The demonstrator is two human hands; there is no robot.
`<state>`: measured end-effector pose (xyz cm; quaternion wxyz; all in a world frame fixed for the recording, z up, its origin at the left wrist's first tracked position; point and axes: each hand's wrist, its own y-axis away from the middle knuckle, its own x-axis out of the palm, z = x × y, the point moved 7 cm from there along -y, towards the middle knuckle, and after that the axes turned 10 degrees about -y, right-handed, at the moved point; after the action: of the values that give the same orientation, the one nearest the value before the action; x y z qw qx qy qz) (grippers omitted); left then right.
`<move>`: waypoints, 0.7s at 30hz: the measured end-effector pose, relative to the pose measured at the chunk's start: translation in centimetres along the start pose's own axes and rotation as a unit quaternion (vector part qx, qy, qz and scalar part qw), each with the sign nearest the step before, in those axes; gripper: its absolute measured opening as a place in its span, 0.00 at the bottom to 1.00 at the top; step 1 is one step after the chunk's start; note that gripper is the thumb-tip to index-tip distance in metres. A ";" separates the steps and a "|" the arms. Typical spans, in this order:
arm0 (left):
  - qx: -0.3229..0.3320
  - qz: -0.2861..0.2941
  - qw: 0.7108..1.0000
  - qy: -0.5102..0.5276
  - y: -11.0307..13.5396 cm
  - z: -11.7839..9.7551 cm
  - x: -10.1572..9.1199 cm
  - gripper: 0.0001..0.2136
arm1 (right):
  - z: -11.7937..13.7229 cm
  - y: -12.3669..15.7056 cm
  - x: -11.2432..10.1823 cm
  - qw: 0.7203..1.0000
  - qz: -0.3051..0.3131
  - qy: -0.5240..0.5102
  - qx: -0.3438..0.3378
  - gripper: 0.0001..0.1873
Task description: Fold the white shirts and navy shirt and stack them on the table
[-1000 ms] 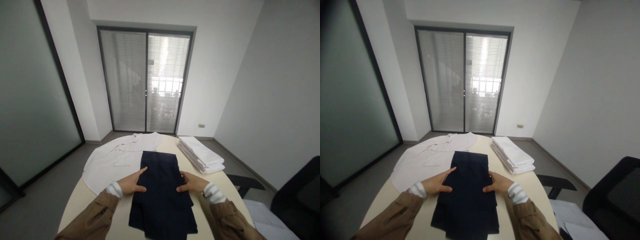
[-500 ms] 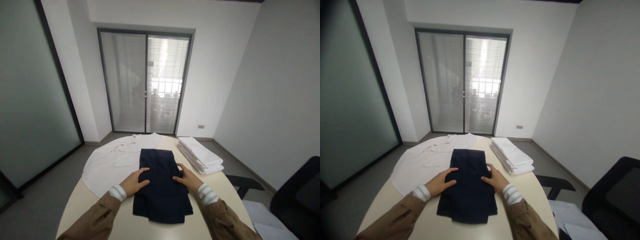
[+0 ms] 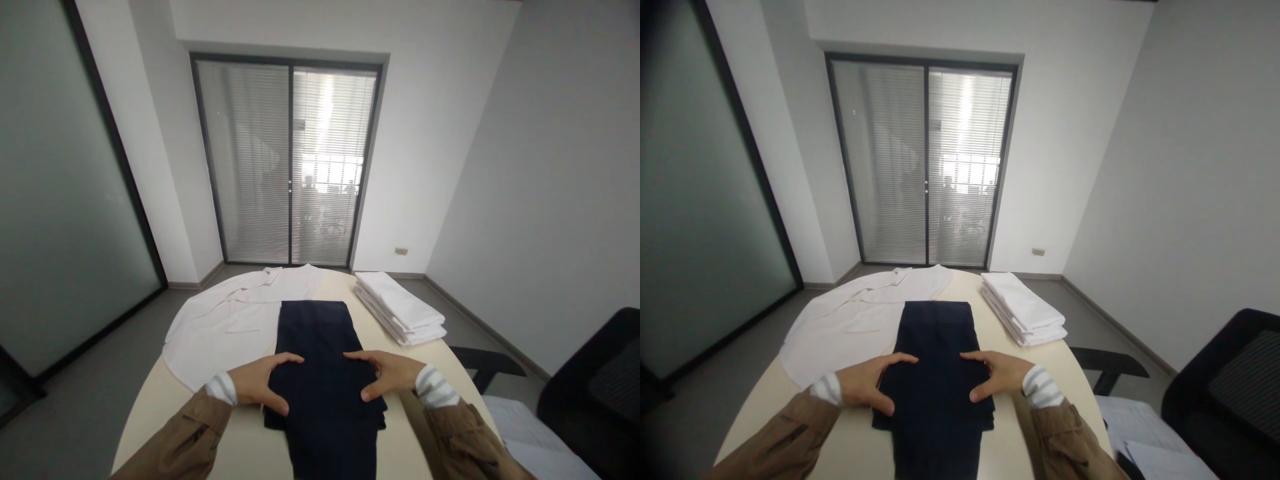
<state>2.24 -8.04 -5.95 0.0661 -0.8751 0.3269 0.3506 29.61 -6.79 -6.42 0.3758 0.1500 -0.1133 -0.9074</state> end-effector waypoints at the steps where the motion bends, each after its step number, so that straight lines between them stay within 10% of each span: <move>1: -0.005 -0.004 1.000 -0.014 0.2 -0.1 0.0 0.47 | -0.2 0.1 -0.1 1.000 0.000 0.007 0.002 0.55; 5: -0.010 0.006 0.998 -0.069 0.3 -0.4 0.3 0.53 | -0.3 -0.1 0.0 1.000 0.004 0.014 0.000 0.60; 13: 0.010 -0.067 0.993 0.092 -1.3 0.5 -0.4 0.22 | 2.8 0.0 -0.6 0.984 -0.093 -0.019 -0.152 0.40; 21: -0.007 -0.158 0.885 0.437 -1.1 -0.7 0.3 0.27 | 2.2 -0.2 -0.2 0.960 -0.096 -0.163 -0.207 0.67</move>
<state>3.46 -7.60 -5.76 -0.0348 -0.9801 0.1779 -0.0803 28.83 -6.27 -4.45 0.2867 -0.0710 0.0326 -0.9548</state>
